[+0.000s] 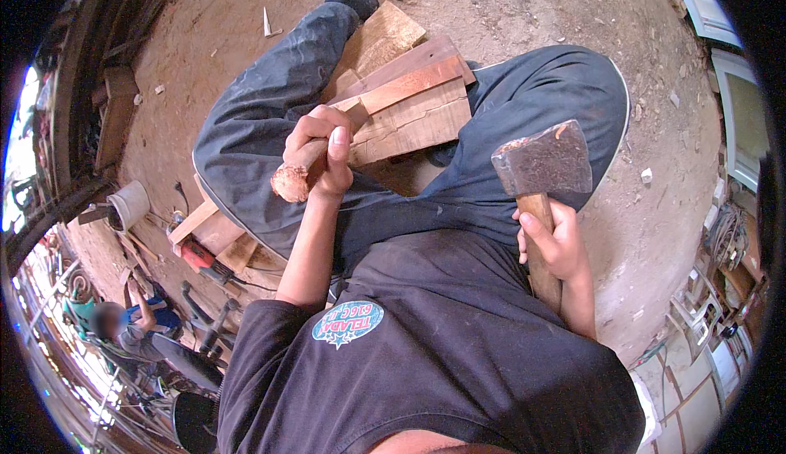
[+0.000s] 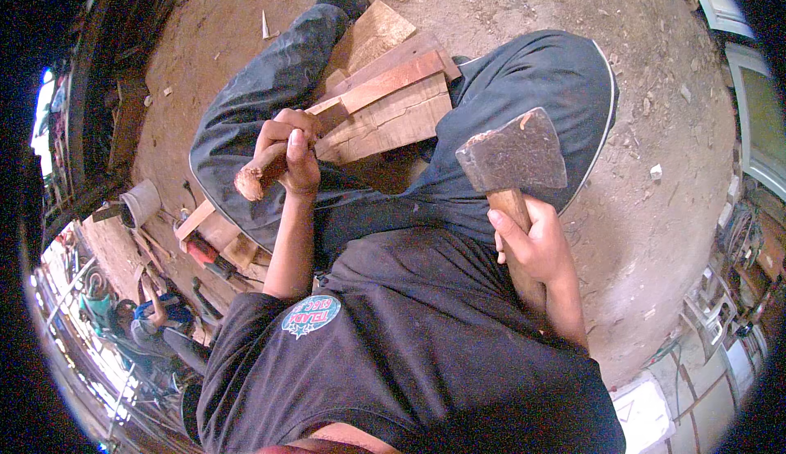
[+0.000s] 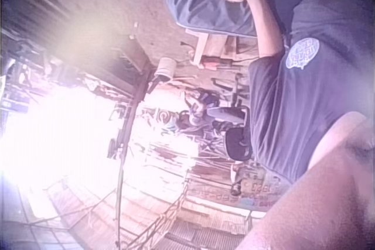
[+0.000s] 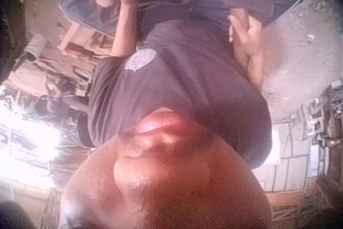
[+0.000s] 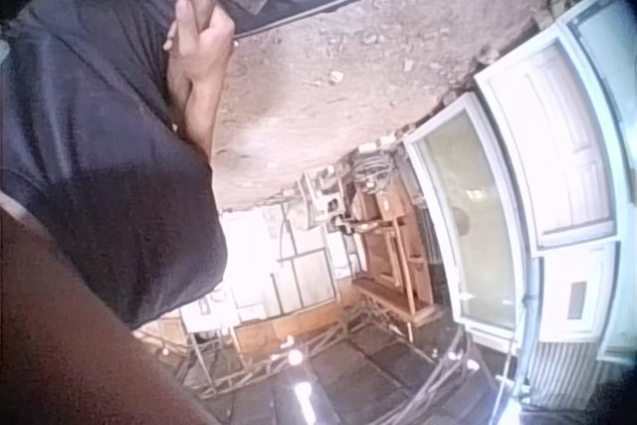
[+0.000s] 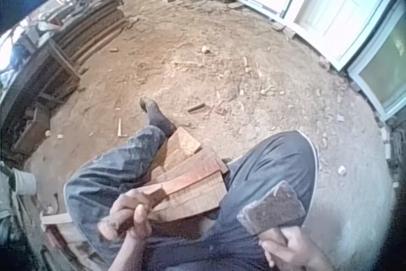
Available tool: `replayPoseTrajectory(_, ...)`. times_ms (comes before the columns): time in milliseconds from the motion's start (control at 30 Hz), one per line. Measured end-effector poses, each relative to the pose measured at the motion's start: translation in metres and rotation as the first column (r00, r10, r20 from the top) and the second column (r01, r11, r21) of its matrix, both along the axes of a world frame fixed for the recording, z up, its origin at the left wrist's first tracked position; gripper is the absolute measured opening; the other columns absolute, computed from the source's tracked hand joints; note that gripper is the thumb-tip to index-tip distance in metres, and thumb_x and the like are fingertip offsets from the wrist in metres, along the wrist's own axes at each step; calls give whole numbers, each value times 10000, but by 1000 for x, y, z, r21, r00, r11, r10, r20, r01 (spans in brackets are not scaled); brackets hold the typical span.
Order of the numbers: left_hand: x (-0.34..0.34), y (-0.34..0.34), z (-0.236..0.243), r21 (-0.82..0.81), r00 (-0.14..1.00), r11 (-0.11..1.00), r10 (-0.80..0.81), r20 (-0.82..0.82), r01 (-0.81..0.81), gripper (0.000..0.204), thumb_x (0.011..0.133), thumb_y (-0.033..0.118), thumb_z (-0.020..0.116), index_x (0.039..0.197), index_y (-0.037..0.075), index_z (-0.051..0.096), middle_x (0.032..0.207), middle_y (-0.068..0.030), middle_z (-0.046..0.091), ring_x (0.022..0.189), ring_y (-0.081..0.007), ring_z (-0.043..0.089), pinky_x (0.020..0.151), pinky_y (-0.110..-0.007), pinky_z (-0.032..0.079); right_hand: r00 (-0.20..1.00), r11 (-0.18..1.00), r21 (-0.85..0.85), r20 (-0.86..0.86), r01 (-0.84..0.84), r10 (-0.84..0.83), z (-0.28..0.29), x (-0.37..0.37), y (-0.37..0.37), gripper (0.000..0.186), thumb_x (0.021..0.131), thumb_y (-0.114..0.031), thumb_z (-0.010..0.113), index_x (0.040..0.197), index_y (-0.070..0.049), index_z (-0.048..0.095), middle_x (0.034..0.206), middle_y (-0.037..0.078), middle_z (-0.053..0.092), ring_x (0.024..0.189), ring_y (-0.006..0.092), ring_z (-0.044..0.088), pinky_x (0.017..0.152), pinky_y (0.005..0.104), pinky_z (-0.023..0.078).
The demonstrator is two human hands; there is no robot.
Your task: The person carves a wooden piece by hammering a small axe into it while sitting on the ground.
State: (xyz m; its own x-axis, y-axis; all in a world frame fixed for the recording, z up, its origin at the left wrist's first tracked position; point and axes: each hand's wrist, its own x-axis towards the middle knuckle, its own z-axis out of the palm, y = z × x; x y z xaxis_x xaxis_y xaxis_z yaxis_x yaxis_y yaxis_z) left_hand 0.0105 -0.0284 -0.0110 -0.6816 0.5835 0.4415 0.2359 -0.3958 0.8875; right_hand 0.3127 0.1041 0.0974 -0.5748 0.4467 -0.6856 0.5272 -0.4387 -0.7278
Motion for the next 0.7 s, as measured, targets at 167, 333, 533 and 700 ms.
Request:
replayPoseTrajectory(167, -1, 2, 1, -30, 991, 999, -15, -131, 12, 172, 885, 49, 590, 750, 29, 485, 674, -77, 563, 592, -170, 519, 590, -294, 444, 1000, 1000, -24, 9, 1, -1, 1, 1, 1, 229, 948, -215, 639, 855, -10, 591, 640, 31, 588, 511, 99, 561, 473, 261, 465)
replayPoseTrajectory(333, -6, 4, 0, -109, 997, 991, -75, -5, 74, 213, 893, 81, 594, 733, 30, 465, 663, -64, 553, 588, -153, 507, 584, -279, 429, 1000, 999, -33, -22, 0, -1, 0, 1, 1, 227, 950, -211, 633, 850, -13, 586, 643, 29, 586, 523, 100, 567, 480, 266, 482)
replayPoseTrajectory(533, -7, 7, 5, -115, 995, 992, -49, 82, 58, 234, 906, 101, 587, 723, 42, 454, 639, -42, 528, 564, -102, 451, 543, -250, 377, 1000, 1000, -14, -20, -9, 9, 0, 2, 1, 212, 950, -200, 632, 854, -15, 588, 646, 30, 590, 523, 104, 571, 484, 266, 487)
replayPoseTrajectory(700, -5, 6, 0, -145, 1000, 989, 3, -13, -5, 246, 912, 106, 584, 713, 39, 456, 625, -47, 542, 551, -106, 467, 531, -256, 382, 999, 999, -7, -19, -34, 34, -2, 5, 1, 225, 953, -202, 619, 925, 19, 586, 652, 59, 593, 521, 120, 578, 483, 273, 494)
